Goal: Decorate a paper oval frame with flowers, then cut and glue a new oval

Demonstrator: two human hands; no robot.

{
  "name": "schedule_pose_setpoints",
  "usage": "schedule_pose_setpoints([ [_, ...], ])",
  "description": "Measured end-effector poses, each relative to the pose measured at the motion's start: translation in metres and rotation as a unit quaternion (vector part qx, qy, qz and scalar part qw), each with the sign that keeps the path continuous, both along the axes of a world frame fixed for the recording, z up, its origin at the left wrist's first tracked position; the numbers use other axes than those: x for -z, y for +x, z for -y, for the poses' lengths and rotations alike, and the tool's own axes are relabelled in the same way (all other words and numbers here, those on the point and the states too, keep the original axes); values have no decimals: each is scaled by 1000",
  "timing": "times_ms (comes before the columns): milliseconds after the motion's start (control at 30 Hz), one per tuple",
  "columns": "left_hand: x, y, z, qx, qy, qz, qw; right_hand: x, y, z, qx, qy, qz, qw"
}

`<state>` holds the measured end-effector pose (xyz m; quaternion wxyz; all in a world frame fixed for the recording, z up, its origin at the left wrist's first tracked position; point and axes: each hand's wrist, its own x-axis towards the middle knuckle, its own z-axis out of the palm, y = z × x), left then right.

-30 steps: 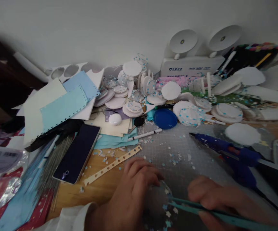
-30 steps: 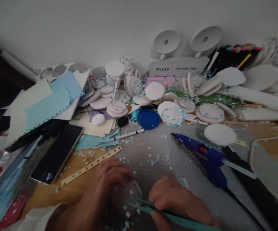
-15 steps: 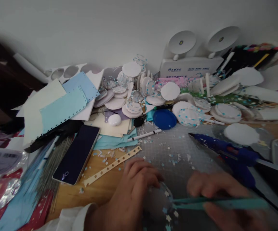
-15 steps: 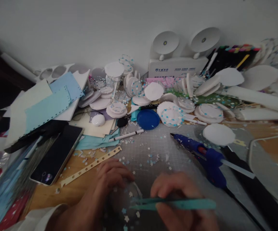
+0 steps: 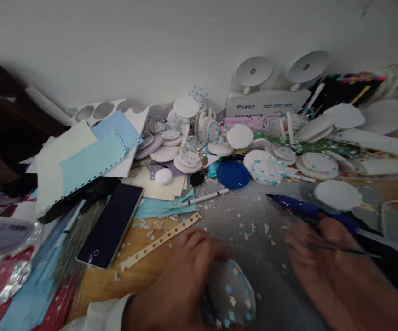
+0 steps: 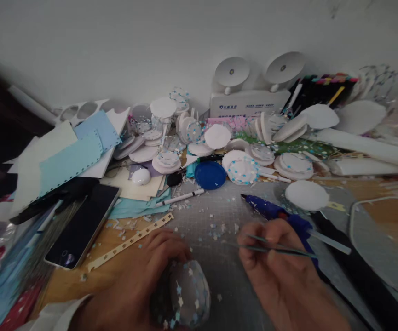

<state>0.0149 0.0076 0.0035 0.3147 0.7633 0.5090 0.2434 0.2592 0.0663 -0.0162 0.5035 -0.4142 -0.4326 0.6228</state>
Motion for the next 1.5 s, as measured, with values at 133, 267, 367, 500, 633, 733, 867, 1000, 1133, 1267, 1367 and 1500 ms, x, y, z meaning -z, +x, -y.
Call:
schedule_pose_setpoints([
  [133, -2, -1, -1, 6, 32, 3, 999, 4, 4, -4, -60, -48, -75, 994],
  [267, -2, -2, -4, 23, 71, -22, 997, -1, -11, -5, -171, -49, -104, 978],
  [367, -1, -3, -6, 56, 53, -43, 996, -4, -20, 2, -235, -47, -89, 967],
  [500, 1, -9, -2, 63, 21, 72, 995, -3, -19, 7, -288, -56, -86, 952],
  [633, 3, -11, 4, -15, -31, 255, 966, -2, -20, 6, -293, -48, -63, 953],
  [733, 2, -8, 5, -32, -62, 327, 942, 1, -23, 9, -284, -35, -61, 956],
  [867, -2, -4, 2, -25, -82, 355, 931, 3, -24, 14, -270, -20, -46, 962],
  [1000, -4, -5, 1, -16, -90, 354, 931, 0, -23, 10, -286, -13, -36, 957],
  [1133, -5, -7, 1, -2, -102, 356, 929, 0, -27, 10, -267, -24, -57, 962],
  [1267, -7, -5, 1, 3, -113, 361, 926, 3, -32, 15, -238, -28, -72, 968],
  [1367, -8, -6, 1, 21, -124, 380, 916, 0, -29, 11, -222, -34, -80, 971],
  [1500, -5, -14, 4, -47, -89, 461, 882, -8, -20, -3, -114, -14, -61, 992],
])
